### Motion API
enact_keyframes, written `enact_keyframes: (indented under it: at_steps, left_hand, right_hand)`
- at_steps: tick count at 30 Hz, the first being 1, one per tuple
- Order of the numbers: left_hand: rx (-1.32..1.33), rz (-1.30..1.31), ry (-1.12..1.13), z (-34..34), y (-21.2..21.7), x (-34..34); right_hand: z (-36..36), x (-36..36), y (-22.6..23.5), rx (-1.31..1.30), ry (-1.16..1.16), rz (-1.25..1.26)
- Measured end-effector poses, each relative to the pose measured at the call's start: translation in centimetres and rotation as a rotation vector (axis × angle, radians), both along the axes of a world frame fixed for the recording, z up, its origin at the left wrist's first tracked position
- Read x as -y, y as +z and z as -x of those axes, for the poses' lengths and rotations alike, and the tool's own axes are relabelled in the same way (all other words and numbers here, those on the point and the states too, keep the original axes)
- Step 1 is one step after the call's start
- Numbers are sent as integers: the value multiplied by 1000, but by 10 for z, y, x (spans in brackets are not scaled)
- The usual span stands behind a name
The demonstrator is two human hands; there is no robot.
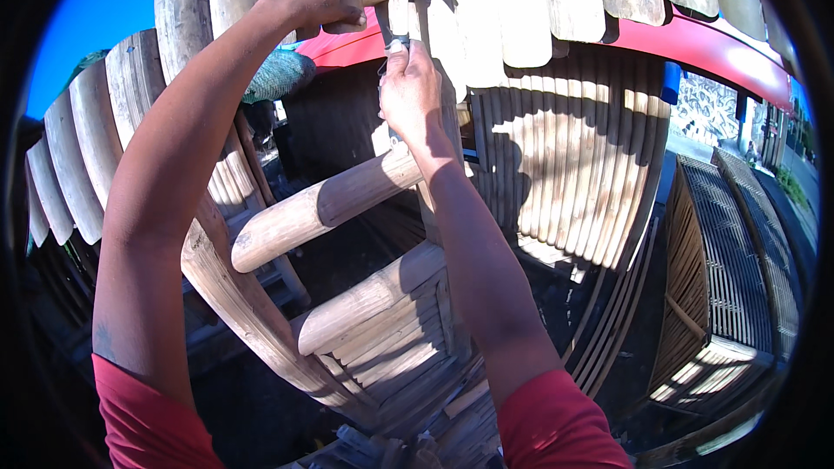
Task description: The person uses a hammer to drive nails into bamboo poles, securing them to a bamboo framework. They repeatedly pick up nails, position bamboo pieces, and hammer them into place on an elevated work platform.
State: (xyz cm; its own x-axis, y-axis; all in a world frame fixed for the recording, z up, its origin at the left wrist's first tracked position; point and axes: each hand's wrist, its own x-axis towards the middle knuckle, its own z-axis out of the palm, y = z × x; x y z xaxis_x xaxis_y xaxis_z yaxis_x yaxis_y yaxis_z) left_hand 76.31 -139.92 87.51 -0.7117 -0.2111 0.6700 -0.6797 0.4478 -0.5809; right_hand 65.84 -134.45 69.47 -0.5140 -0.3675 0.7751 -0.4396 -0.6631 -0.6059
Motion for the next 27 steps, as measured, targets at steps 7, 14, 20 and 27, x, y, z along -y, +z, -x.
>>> enact_keyframes:
  at_steps: [7,14,20,27]
  left_hand:
    - [-31,147,-21,-30,-19,2]
    - [-26,124,-30,-35,-23,-14]
    - [-38,65,44,-29,-18,-10]
    - [-12,95,55,-39,-25,-15]
  right_hand:
    - [-4,4,6,-4,-47,81]
    - [-8,5,10,333,112,667]
    - [1,23,8,59,-64,127]
    - [16,3,-1,13,144,-148]
